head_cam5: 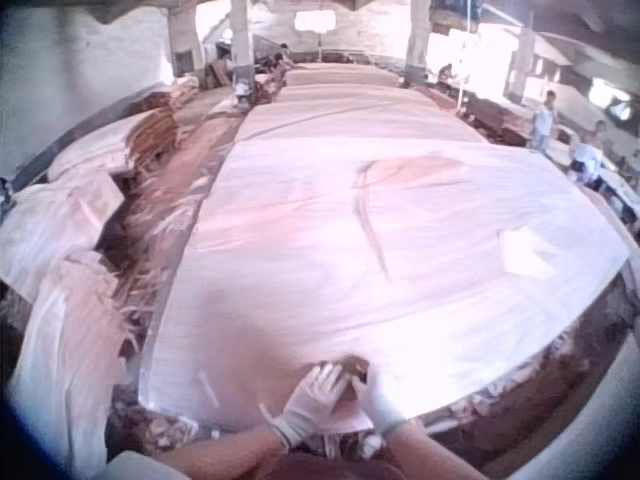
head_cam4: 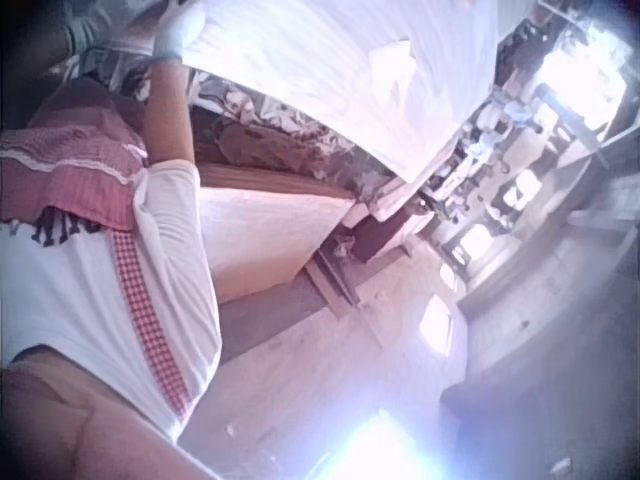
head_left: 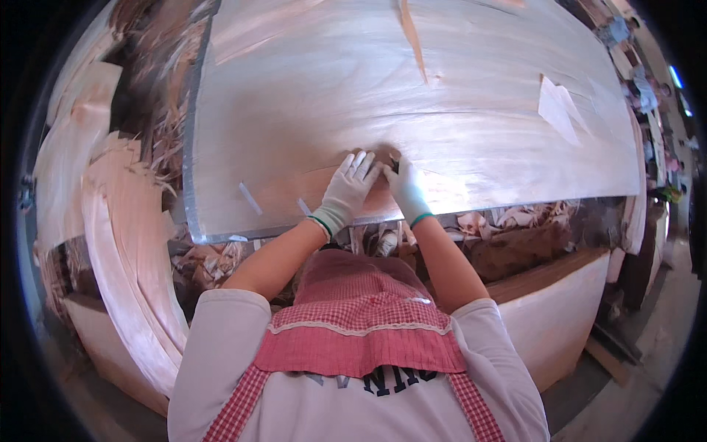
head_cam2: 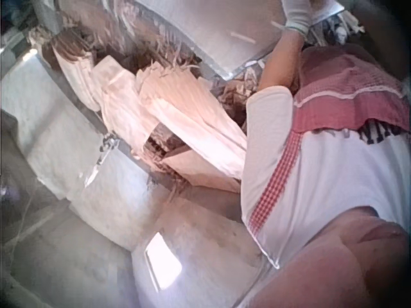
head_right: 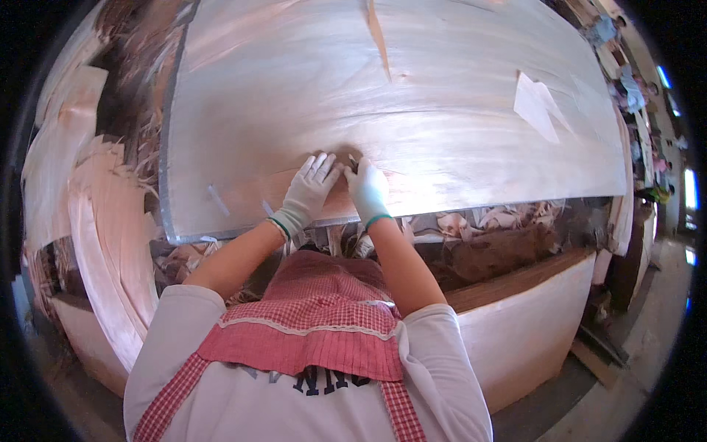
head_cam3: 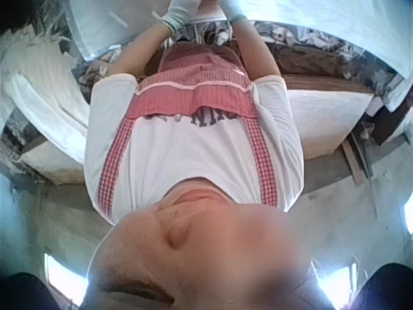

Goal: The person applies pieces of tape to large sheets of wood veneer using a small cutting tool to trim the tape and removing excess material by hand.

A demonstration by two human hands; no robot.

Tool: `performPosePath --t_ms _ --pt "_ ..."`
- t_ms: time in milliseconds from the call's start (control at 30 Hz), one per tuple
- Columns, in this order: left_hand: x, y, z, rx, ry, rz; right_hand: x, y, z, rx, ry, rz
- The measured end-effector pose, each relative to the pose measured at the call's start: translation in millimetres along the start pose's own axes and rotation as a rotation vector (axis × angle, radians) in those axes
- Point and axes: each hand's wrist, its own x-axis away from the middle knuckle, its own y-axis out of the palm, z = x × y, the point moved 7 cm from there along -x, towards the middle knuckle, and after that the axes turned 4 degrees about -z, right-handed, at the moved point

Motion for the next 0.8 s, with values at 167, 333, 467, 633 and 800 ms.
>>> performPosePath --t_ms 167,333,467,633,800 --pt "-4 1 0 0.07 -0.07 -0.04 43 25 30 -0.438 0.196 -0.003" --pt "-40 -19 15 0.277 0.112 0.049 12 -32 51 -0.444 0.209 0.089" --pt "-56 18 39 0.078 0.256 -0.203 20 -32 58 -0.349 0.115 0.295" --pt "-59 4 51 -0.156 0.218 -0.333 64 -18 64 -0.468 0.419 0.293" --pt "-59 -28 70 0.231 0.302 -0.186 83 -43 110 -0.45 0.523 0.2"
